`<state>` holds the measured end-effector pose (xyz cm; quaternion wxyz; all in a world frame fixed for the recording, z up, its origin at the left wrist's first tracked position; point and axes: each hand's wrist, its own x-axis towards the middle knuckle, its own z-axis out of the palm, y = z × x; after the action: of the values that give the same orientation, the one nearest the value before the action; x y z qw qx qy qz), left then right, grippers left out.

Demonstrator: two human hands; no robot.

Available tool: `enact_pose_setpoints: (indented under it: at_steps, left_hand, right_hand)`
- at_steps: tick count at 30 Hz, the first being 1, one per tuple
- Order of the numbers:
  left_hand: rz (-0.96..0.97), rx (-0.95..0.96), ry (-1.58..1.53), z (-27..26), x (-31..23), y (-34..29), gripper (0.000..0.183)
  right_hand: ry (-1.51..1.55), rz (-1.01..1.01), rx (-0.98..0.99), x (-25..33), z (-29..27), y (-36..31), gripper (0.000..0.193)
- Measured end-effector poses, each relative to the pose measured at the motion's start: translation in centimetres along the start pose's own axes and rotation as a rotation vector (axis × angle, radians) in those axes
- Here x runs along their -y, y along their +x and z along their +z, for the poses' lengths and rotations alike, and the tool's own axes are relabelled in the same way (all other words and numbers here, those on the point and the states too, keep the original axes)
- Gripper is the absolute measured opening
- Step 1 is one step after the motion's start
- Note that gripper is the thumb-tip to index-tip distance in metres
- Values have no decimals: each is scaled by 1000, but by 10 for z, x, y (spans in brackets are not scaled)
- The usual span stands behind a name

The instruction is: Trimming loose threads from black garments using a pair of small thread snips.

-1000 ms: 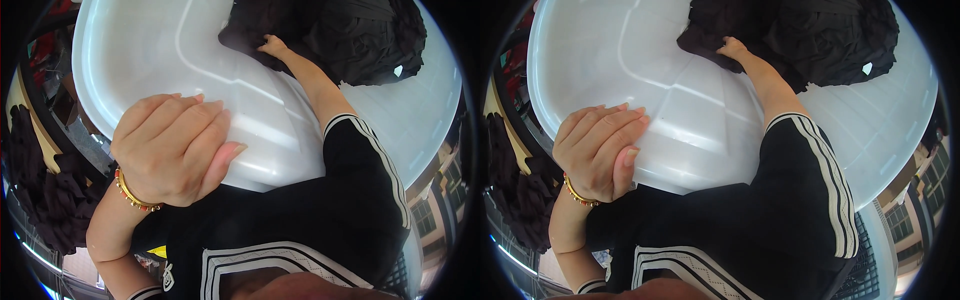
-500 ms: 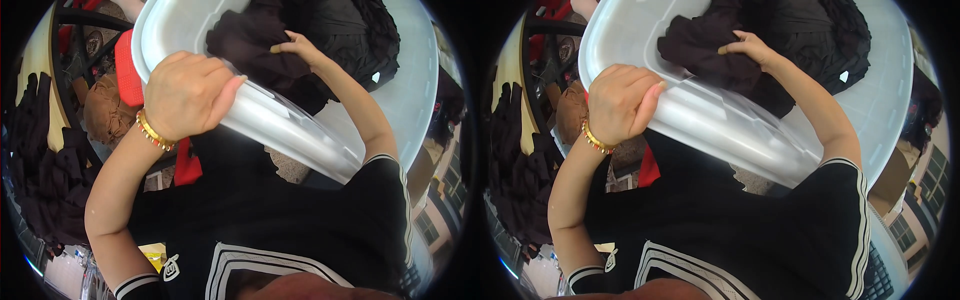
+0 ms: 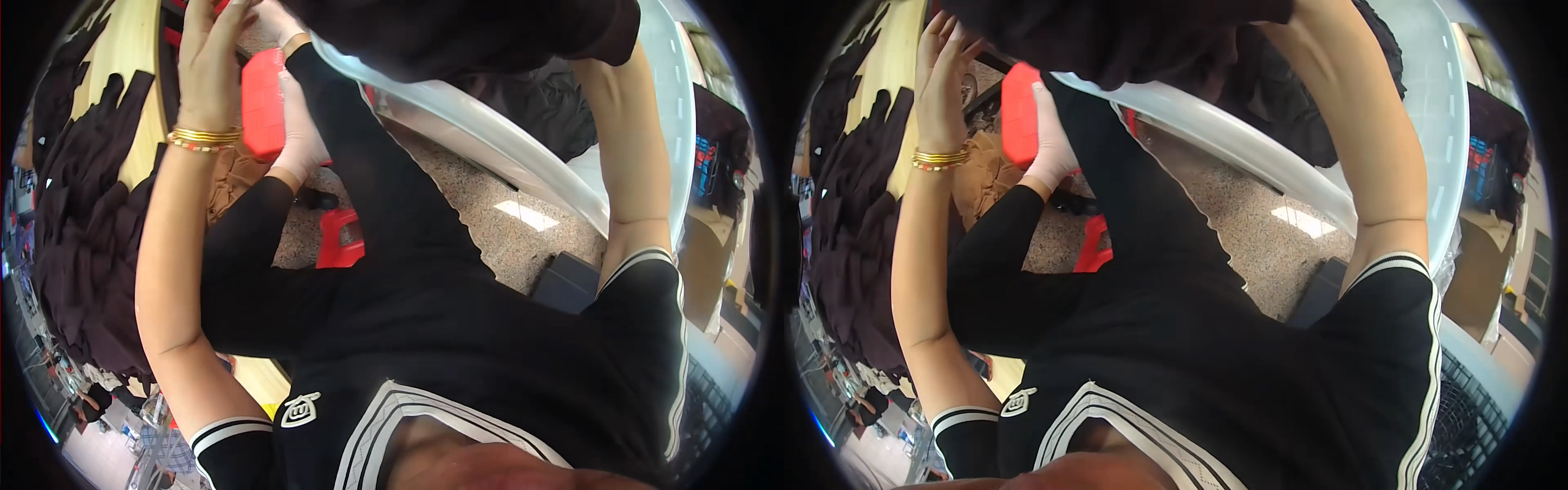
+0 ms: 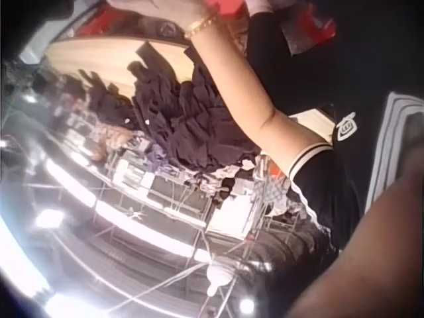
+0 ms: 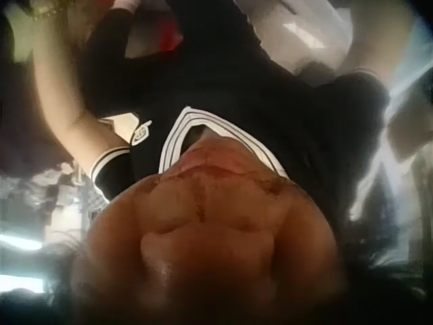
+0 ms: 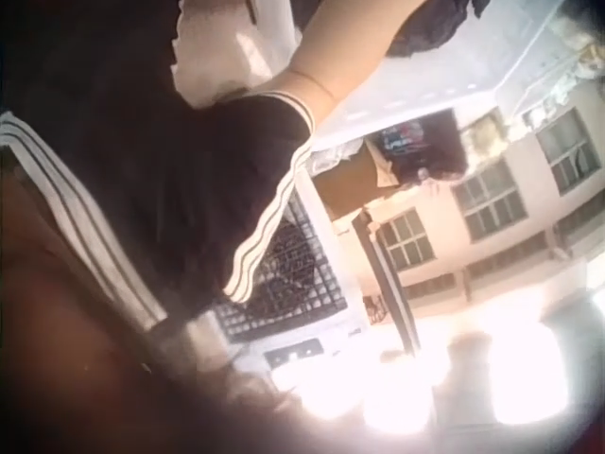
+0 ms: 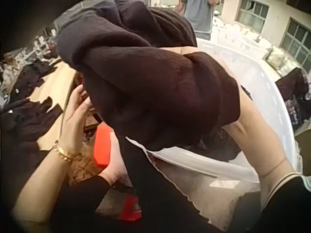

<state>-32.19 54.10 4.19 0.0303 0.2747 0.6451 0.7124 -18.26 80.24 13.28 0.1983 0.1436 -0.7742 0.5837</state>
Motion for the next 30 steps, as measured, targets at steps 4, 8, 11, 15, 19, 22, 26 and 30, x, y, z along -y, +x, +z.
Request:
enact_pose_setpoints:
  at_steps: [4,8,11,15,19,22,26,30]
  left_hand:
    - [-324,42,155,-41,-37,-28,42]
    - [-352,3,243,-105,-68,-80,42]
    - [-368,30,285,-133,-102,-144,42]
    - [-420,58,339,-123,-135,-232,43]
    - [-486,13,393,-142,-133,-250,43]
    - [-532,-21,424,-186,-126,-246,44]
    - [-556,-24,403,-289,-90,-215,44]
    - [-555,107,312,-257,-11,-149,45]
  right_hand:
    - [586,502,37,80,79,16,28]
    - [677,224,35,54,177,21,49]
    - [917,283,308,72,217,17,41]
    - [1056,266,300,91,277,24,57]
    - [1255,252,495,124,304,33,62]
    - [1306,212,402,124,303,33,56]
    - [1277,354,396,79,256,19,38]
    - [868,501,93,-28,205,-6,35]
